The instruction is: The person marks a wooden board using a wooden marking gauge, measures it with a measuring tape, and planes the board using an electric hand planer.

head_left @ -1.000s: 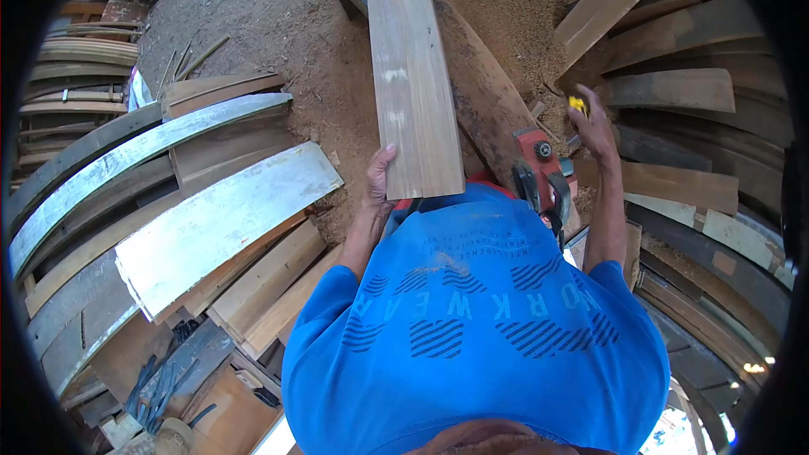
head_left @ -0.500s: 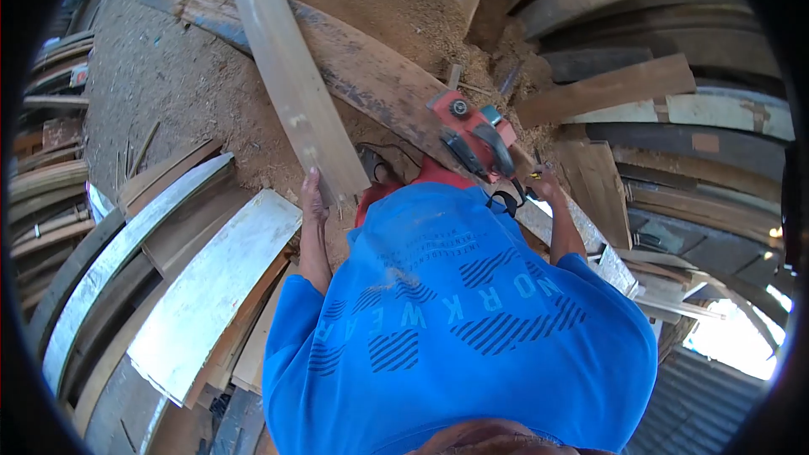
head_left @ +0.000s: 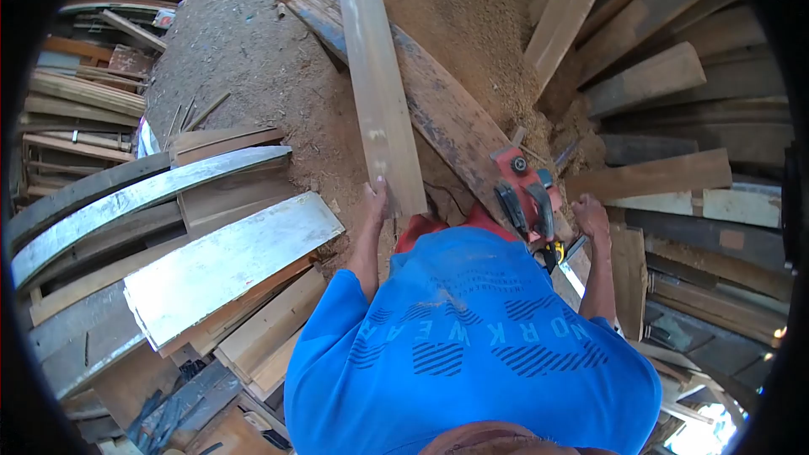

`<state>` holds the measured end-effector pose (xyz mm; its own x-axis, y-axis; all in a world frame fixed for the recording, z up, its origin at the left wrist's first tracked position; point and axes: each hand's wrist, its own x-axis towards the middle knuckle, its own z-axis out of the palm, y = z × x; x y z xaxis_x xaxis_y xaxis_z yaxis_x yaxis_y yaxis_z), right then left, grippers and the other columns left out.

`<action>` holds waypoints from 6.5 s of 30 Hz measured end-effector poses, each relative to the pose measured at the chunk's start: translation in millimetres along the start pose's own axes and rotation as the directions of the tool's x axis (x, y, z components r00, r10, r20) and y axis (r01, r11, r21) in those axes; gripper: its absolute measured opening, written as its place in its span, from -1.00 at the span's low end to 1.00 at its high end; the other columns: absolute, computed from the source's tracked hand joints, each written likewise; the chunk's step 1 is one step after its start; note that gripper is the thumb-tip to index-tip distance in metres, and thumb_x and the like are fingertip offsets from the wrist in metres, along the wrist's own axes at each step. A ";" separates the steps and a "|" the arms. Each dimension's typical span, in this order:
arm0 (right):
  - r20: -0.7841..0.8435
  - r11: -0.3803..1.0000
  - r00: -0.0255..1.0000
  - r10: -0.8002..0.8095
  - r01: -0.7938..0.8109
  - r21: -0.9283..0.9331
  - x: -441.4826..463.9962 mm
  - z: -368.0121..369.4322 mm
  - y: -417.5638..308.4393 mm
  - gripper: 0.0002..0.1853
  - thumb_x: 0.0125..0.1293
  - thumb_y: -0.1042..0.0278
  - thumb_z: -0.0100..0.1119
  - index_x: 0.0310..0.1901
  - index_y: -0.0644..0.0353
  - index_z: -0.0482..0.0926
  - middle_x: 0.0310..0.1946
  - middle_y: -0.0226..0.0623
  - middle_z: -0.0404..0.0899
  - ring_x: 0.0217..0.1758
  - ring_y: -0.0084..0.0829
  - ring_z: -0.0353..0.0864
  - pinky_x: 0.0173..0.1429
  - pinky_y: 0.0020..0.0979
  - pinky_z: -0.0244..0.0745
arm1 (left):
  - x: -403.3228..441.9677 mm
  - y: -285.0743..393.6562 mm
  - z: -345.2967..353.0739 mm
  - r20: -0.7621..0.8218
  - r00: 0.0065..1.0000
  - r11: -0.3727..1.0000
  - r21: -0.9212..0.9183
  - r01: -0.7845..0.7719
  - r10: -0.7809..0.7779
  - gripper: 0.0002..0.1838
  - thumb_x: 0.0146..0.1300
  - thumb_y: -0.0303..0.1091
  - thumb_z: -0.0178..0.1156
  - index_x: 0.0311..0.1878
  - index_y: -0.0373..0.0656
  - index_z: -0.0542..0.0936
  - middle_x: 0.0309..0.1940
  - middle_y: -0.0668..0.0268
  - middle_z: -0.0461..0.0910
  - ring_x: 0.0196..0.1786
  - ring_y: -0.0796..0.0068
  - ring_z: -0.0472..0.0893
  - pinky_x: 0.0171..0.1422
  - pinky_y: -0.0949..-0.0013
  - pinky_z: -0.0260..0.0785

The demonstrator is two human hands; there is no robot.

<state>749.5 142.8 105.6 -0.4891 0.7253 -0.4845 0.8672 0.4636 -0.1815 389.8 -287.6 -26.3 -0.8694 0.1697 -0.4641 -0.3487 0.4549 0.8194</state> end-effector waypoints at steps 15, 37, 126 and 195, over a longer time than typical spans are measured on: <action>0.238 0.631 0.638 -0.733 0.505 0.589 -24.2 64.7 -317.5 -0.01 0.15 -0.15 0.46 0.43 0.41 0.29 0.11 0.27 0.63 0.21 0.20 0.63 0.34 0.00 0.51 | -51.1 50.2 64.9 0.668 0.727 0.401 -0.716 0.571 0.157 -0.10 0.46 0.50 -0.23 0.44 -0.15 0.42 0.24 0.12 0.60 0.19 0.13 0.64 0.34 0.06 0.51; 0.080 0.509 0.568 -0.819 0.655 0.559 -16.2 -43.0 -362.9 -0.53 0.34 0.19 0.20 0.12 0.44 0.59 -0.09 0.17 0.71 0.03 -0.10 0.76 0.12 -0.16 0.63 | -52.1 139.3 49.6 0.444 0.822 0.197 -0.896 0.398 0.357 -0.03 0.42 0.56 -0.24 0.44 -0.19 0.40 0.24 0.01 0.57 0.28 0.09 0.60 0.39 0.01 0.49; 0.141 0.545 0.815 -0.562 0.237 0.805 4.0 -92.3 -245.5 -0.51 0.49 0.15 0.14 0.36 0.18 0.44 -0.03 -0.24 0.63 -0.12 -0.41 0.66 -0.04 -0.32 0.61 | -77.2 128.0 -91.0 0.081 0.994 0.818 -0.575 -0.012 0.072 -0.36 0.52 -0.08 0.02 0.48 -0.35 0.28 0.30 -0.05 0.50 0.27 0.23 0.58 0.37 0.14 0.47; 0.185 0.543 0.513 -0.838 0.812 0.212 34.0 -56.0 -419.9 -0.47 0.26 0.15 0.30 0.25 0.16 0.61 0.04 0.06 0.65 0.20 0.06 0.59 0.33 -0.07 0.46 | -63.0 81.5 -87.6 -0.115 0.963 0.966 0.117 -0.230 0.243 -0.29 0.56 0.01 -0.02 0.57 -0.27 0.19 0.33 -0.20 0.50 0.36 -0.15 0.54 0.46 0.01 0.35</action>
<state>363.4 1.3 213.2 -0.9607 -0.1111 -0.2545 0.0938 0.7329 -0.6738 385.5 -337.7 99.2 -0.9624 0.1736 -0.2088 -0.0957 0.5030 0.8590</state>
